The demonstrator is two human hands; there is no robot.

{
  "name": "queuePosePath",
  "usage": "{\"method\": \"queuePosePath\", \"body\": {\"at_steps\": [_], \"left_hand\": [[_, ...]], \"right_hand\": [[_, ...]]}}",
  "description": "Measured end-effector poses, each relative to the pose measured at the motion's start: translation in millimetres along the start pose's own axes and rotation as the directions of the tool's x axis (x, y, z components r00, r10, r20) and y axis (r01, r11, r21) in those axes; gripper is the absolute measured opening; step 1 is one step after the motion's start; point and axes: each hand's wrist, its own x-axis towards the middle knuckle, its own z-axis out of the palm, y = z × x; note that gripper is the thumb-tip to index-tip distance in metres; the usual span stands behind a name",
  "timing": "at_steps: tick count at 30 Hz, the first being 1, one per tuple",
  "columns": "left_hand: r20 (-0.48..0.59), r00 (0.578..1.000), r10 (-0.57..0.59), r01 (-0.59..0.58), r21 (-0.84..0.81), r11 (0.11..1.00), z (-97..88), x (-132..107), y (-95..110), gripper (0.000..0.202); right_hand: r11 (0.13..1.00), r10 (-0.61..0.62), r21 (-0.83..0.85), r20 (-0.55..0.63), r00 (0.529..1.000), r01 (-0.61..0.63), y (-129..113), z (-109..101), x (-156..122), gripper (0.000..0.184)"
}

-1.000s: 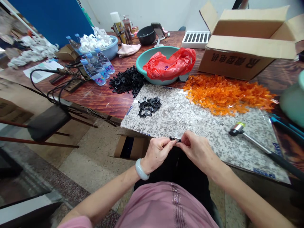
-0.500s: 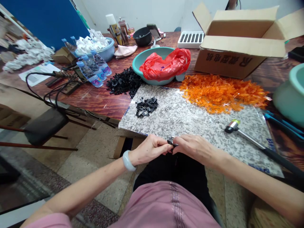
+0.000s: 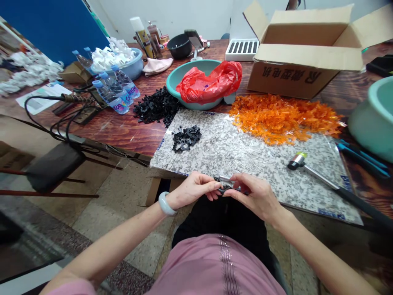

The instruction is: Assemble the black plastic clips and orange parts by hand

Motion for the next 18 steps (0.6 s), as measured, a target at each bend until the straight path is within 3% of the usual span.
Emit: {"method": "queuePosePath", "body": {"at_steps": [14,18], "left_hand": [[-0.037,0.999,0.037,-0.035,0.056,0.998,-1.5,1,-3,0.031],[-0.034,0.997,0.074,-0.071,0.092,0.993,-2.6,2,-6,0.029]], "right_hand": [[0.982,0.133,0.125,0.061,0.989,-0.14,-13,2,-2,0.016],[0.94,0.233,0.226,0.116,0.966,-0.254,-17,1,-1,0.014]]}}
